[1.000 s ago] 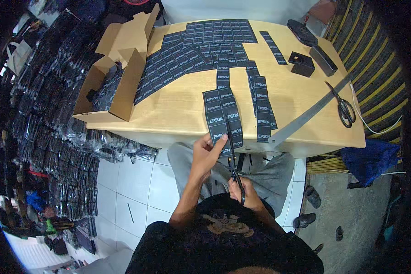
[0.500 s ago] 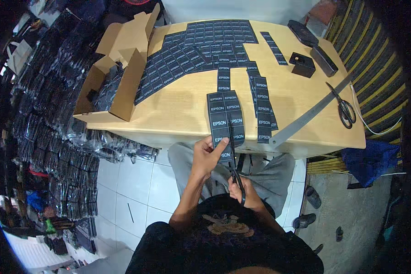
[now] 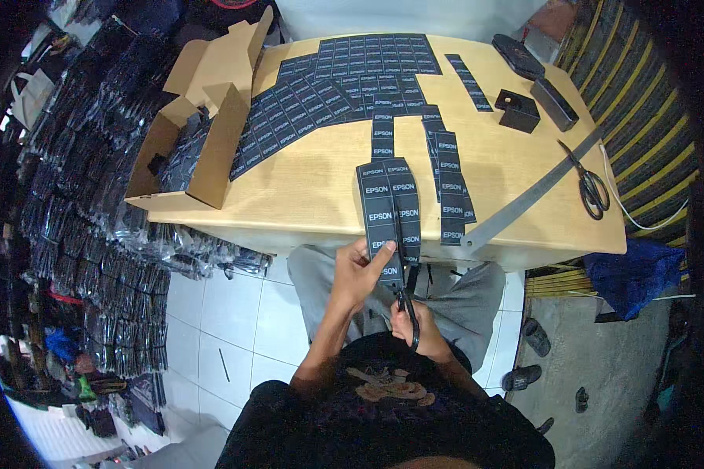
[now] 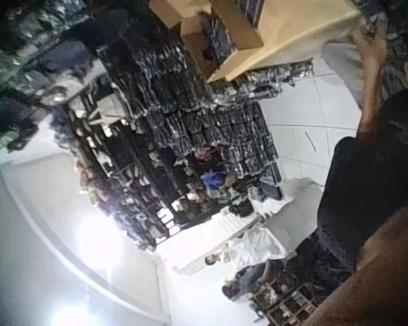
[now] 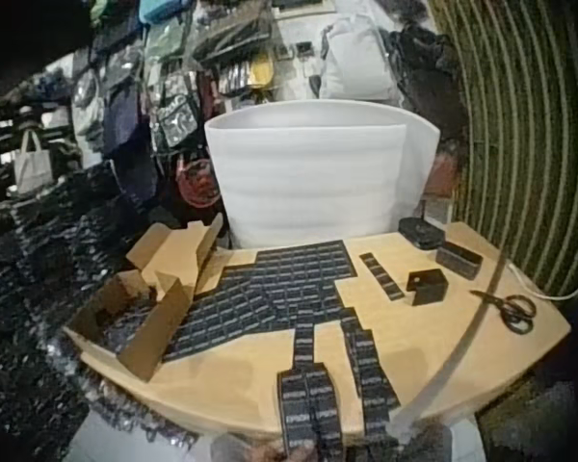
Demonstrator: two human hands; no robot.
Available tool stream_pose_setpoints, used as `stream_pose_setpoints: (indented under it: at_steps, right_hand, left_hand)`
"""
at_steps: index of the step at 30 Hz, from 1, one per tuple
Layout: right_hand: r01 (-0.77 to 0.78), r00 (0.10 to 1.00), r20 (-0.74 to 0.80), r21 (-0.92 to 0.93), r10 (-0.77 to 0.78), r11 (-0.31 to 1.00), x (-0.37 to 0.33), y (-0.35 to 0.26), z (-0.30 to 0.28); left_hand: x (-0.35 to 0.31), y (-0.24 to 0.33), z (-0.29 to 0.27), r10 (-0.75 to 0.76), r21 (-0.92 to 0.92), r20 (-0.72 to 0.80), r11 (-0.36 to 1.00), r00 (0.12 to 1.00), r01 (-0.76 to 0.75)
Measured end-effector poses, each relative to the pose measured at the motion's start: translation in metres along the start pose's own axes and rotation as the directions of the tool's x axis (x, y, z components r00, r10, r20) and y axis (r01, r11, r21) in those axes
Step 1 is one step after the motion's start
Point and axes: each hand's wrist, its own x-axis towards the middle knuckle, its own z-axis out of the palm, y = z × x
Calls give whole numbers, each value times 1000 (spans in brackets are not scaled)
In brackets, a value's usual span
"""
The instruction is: Cutting a sheet of printed labels into individual stickers using scissors.
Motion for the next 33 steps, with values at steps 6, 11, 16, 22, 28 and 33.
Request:
stream_pose_setpoints:
  at_steps: [6,11,16,22,28,33]
  right_hand:
    - [-7,999,-33,5,8,1000,2,9,1]
    - [-38,998,-53,16,39,999,1,0,6]
    - [-11,998,-68,-12,10,1000,1,6,0]
    - [28,996,-77,-147,-39,989,2,3,-1]
    - [31,998,-49,-88,-36,996,2,-1,-2]
    - [-31,999,-29,-56,30,998,1,-3,0]
  left_hand:
    - [1,-6,-4,19,9,27,1000,999,-19]
    - [3,-8,-2,27,4,18,1000,999,-27]
    - [-2,0,0,5,-2,34,1000,999,-5]
    - [-2,-3,-6,-21,23,66,1000,998,20]
    - [1,18,3,18,37,29,999,999,-19]
    - [15,6,2,120,7,-59,993,991,-120]
